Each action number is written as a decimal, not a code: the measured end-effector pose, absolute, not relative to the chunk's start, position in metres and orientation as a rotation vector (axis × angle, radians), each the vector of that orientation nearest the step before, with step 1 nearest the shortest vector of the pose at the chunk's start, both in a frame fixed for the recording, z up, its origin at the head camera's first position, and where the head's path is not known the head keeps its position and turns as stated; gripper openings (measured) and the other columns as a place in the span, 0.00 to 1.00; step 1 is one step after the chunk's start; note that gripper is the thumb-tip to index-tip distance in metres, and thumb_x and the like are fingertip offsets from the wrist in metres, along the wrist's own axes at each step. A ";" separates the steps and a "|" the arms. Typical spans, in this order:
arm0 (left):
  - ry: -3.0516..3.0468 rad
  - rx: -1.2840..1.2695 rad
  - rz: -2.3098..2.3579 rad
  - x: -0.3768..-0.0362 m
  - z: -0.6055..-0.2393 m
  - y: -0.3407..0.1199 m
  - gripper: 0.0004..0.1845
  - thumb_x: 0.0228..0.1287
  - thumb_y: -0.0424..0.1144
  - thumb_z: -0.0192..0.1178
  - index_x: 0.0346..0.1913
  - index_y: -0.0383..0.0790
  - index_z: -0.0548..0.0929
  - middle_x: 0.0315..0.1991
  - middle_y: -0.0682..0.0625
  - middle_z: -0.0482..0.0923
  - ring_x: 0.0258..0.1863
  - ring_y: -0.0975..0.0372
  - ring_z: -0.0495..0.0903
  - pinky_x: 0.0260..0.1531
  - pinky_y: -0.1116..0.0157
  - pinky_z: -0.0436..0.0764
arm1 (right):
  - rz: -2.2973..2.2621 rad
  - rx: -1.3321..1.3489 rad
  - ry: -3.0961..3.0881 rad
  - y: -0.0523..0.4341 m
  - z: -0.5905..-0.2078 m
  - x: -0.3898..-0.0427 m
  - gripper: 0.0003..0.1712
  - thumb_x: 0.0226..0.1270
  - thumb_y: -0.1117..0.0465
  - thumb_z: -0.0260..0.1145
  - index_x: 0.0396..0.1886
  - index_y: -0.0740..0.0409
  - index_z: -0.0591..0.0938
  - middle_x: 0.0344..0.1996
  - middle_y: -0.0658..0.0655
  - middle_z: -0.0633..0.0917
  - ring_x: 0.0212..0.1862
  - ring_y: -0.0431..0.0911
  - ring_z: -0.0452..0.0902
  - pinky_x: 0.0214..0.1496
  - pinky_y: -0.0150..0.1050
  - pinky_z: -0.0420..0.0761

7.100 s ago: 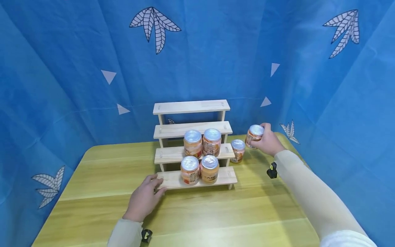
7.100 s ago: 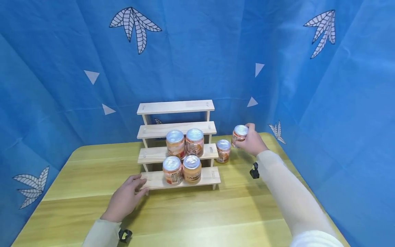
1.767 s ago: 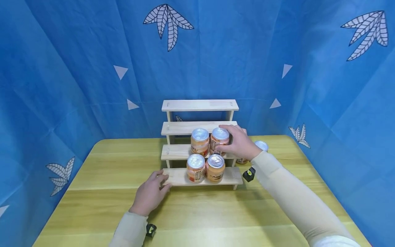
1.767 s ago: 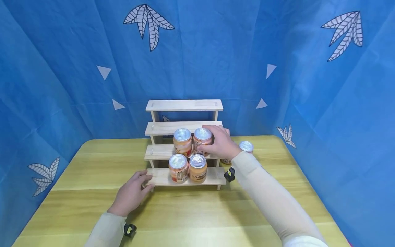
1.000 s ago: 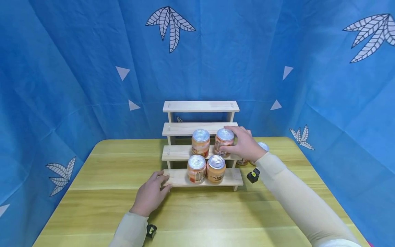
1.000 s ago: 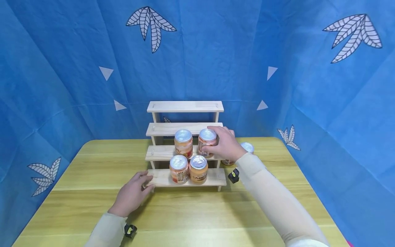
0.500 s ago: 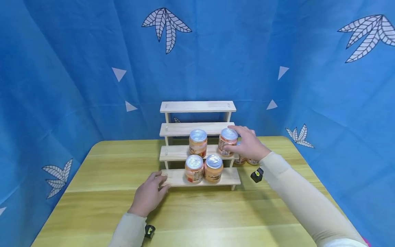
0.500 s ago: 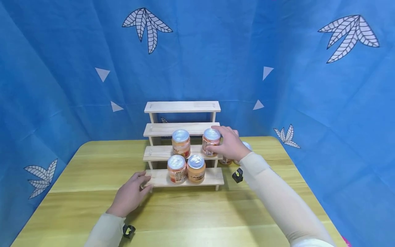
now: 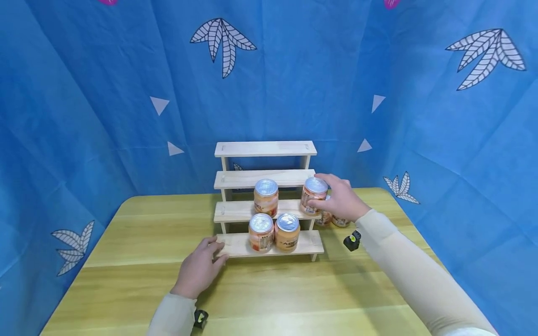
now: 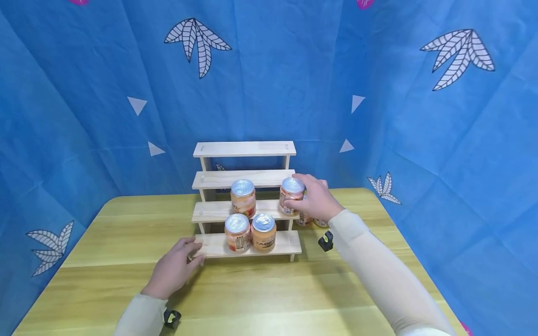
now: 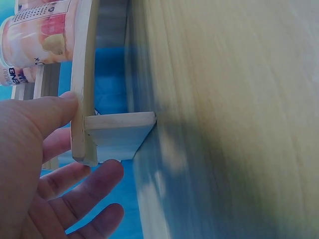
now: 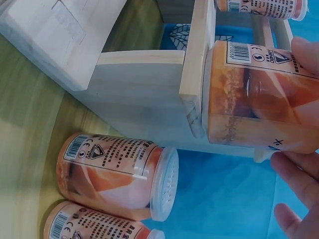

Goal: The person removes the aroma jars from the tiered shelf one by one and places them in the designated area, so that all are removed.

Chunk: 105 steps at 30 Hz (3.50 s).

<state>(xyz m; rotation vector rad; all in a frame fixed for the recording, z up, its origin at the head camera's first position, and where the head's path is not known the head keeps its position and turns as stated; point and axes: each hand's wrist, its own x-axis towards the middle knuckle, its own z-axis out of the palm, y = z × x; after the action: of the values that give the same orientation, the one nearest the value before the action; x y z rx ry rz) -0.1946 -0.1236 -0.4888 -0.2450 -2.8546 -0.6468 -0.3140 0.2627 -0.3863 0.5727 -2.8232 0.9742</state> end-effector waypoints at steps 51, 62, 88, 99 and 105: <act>-2.887 -0.242 -0.632 -0.198 -0.492 -0.128 0.23 0.68 0.50 0.66 0.59 0.39 0.84 0.65 0.40 0.75 0.55 0.46 0.82 0.49 0.47 0.84 | 0.961 0.159 -2.730 0.364 -0.382 -0.330 0.54 0.60 0.39 0.74 0.73 0.67 0.64 0.63 0.71 0.71 0.60 0.65 0.71 0.56 0.62 0.77; -2.889 -0.255 -0.613 -0.198 -0.491 -0.128 0.23 0.68 0.50 0.66 0.58 0.39 0.84 0.65 0.40 0.75 0.54 0.46 0.82 0.48 0.48 0.84 | 0.965 0.086 -2.734 0.386 -0.393 -0.332 0.53 0.62 0.41 0.73 0.74 0.68 0.62 0.64 0.73 0.70 0.61 0.67 0.69 0.56 0.65 0.76; -2.923 -0.218 -0.613 -0.201 -0.491 -0.127 0.23 0.69 0.50 0.66 0.59 0.39 0.83 0.66 0.41 0.74 0.58 0.46 0.80 0.53 0.47 0.82 | 1.029 0.029 -2.797 0.400 -0.455 -0.332 0.47 0.62 0.45 0.74 0.70 0.68 0.67 0.56 0.71 0.77 0.54 0.65 0.77 0.50 0.60 0.80; -2.908 -0.215 -0.613 -0.200 -0.488 -0.125 0.22 0.68 0.49 0.67 0.59 0.39 0.84 0.66 0.41 0.74 0.57 0.46 0.81 0.50 0.48 0.83 | 1.019 0.033 -2.813 0.401 -0.474 -0.338 0.45 0.61 0.47 0.74 0.67 0.71 0.67 0.57 0.74 0.76 0.55 0.67 0.75 0.54 0.63 0.78; -2.911 -0.200 -0.612 -0.201 -0.489 -0.125 0.22 0.68 0.48 0.67 0.59 0.40 0.84 0.66 0.41 0.75 0.57 0.47 0.81 0.50 0.48 0.83 | 1.018 0.030 -2.840 0.402 -0.477 -0.337 0.50 0.62 0.44 0.73 0.71 0.71 0.64 0.60 0.74 0.74 0.58 0.68 0.73 0.56 0.64 0.76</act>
<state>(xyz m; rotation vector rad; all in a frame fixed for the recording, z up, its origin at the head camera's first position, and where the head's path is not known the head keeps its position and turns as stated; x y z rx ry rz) -0.2006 -0.1248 -0.4890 -0.2002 -2.9107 -0.6121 -0.3372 0.4016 -0.4768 0.0300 -2.8400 1.0179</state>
